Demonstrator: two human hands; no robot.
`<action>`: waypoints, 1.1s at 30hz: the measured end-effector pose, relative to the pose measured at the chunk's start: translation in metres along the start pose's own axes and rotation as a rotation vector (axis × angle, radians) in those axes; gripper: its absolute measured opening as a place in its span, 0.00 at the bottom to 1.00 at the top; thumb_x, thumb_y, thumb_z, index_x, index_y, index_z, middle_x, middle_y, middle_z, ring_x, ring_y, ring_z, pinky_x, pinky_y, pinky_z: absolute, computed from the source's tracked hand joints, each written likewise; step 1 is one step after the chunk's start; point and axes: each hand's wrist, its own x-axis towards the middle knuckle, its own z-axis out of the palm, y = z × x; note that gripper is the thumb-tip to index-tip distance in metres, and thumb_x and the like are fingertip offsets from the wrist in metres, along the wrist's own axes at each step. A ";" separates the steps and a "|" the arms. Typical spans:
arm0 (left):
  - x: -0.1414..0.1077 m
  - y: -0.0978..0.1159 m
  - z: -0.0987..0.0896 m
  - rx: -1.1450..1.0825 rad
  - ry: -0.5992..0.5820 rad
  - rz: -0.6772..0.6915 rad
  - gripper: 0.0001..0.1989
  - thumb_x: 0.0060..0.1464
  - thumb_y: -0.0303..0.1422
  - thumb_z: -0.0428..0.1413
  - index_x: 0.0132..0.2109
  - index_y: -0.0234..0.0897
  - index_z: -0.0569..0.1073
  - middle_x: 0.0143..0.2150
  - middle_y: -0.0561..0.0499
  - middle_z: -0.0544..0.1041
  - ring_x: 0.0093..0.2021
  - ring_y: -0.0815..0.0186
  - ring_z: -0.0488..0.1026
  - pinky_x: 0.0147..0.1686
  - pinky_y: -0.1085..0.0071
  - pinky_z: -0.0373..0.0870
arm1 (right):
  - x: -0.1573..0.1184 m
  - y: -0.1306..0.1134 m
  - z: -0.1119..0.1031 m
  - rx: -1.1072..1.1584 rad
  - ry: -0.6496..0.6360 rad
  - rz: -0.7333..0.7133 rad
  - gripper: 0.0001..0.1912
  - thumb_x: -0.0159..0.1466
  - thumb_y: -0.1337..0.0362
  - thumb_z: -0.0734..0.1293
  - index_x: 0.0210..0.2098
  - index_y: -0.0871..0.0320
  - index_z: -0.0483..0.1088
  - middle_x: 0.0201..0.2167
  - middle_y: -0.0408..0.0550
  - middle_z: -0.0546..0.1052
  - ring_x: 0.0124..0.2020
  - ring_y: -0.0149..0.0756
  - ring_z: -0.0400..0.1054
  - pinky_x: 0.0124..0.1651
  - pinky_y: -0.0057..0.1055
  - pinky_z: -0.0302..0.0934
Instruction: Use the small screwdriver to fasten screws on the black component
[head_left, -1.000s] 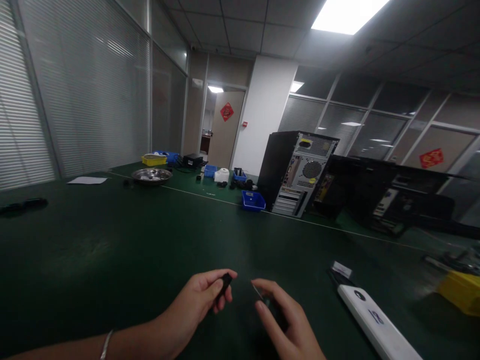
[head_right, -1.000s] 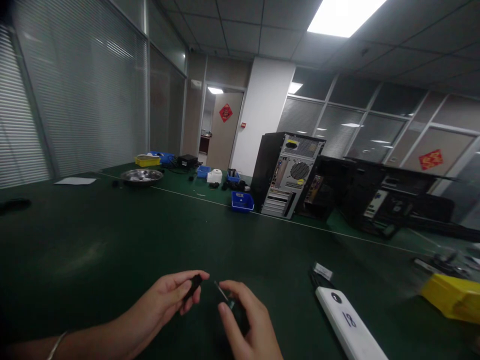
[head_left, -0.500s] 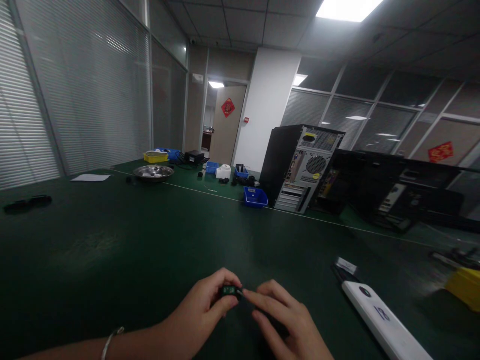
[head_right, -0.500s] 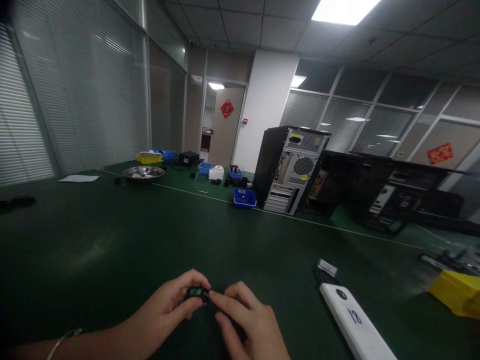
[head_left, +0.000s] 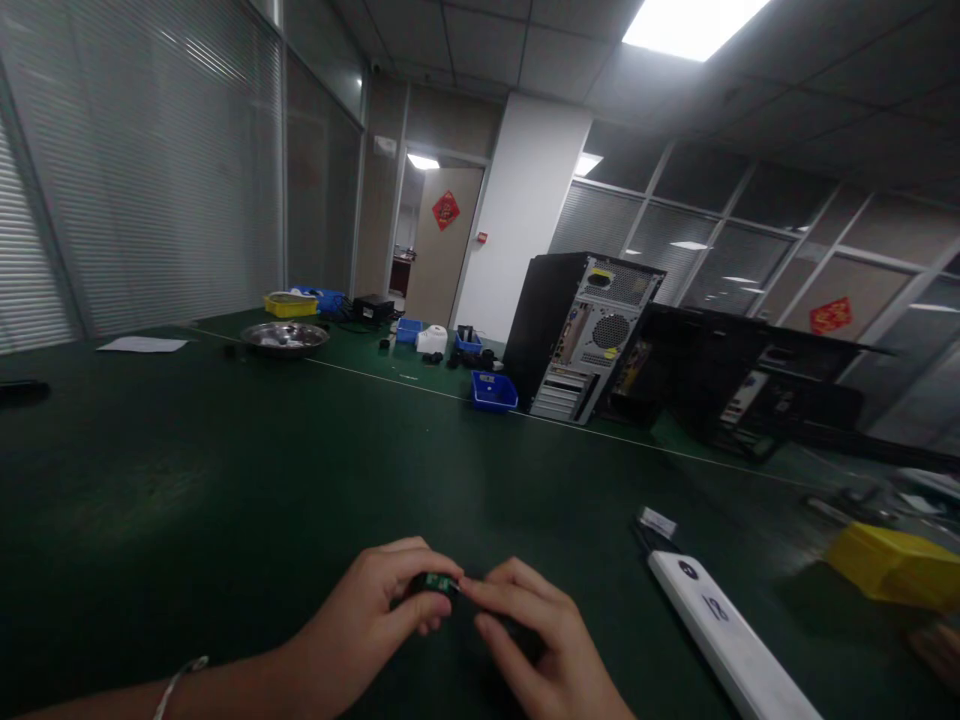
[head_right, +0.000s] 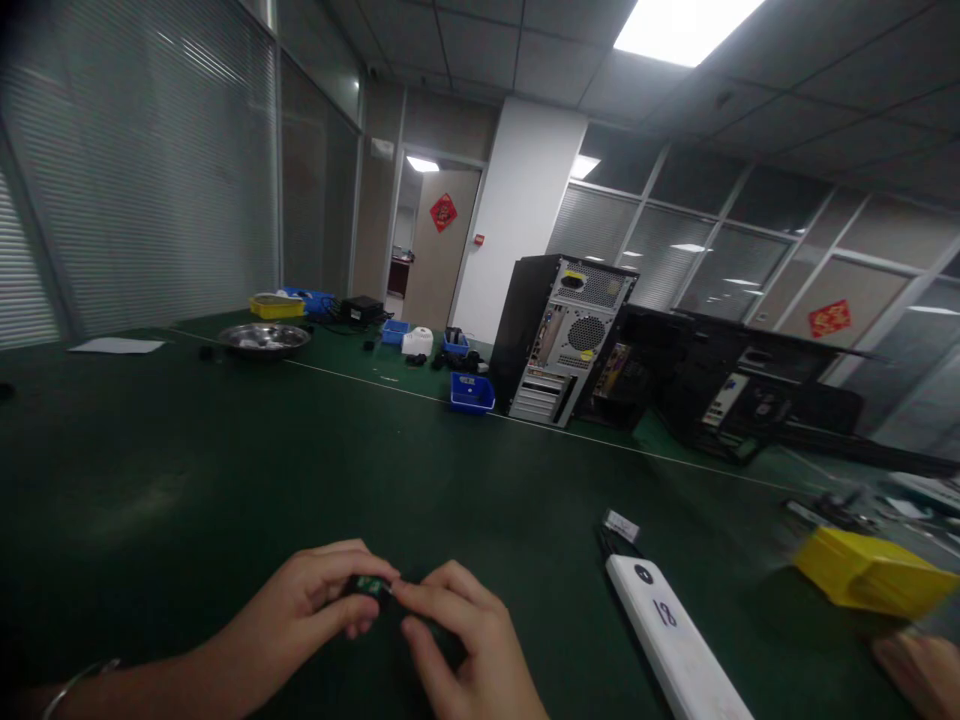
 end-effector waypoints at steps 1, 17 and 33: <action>0.000 -0.001 0.000 -0.040 -0.004 -0.006 0.09 0.56 0.30 0.58 0.43 0.39 0.80 0.36 0.50 0.74 0.31 0.64 0.73 0.33 0.70 0.68 | 0.000 0.001 0.001 0.037 0.013 -0.003 0.16 0.65 0.70 0.63 0.50 0.54 0.76 0.35 0.51 0.76 0.36 0.39 0.73 0.37 0.32 0.67; 0.010 -0.008 -0.002 -0.289 0.109 -0.125 0.07 0.49 0.26 0.62 0.37 0.36 0.74 0.37 0.51 0.77 0.42 0.60 0.73 0.41 0.67 0.68 | 0.000 0.010 -0.007 0.149 0.375 0.294 0.15 0.69 0.59 0.62 0.52 0.56 0.72 0.32 0.47 0.74 0.22 0.31 0.65 0.21 0.25 0.59; 0.009 -0.012 0.002 -0.674 -0.036 -0.087 0.12 0.52 0.37 0.64 0.41 0.35 0.74 0.38 0.47 0.78 0.37 0.60 0.77 0.43 0.60 0.71 | 0.005 0.005 0.000 0.057 0.042 -0.144 0.22 0.66 0.70 0.65 0.57 0.45 0.69 0.36 0.50 0.79 0.36 0.40 0.76 0.38 0.31 0.72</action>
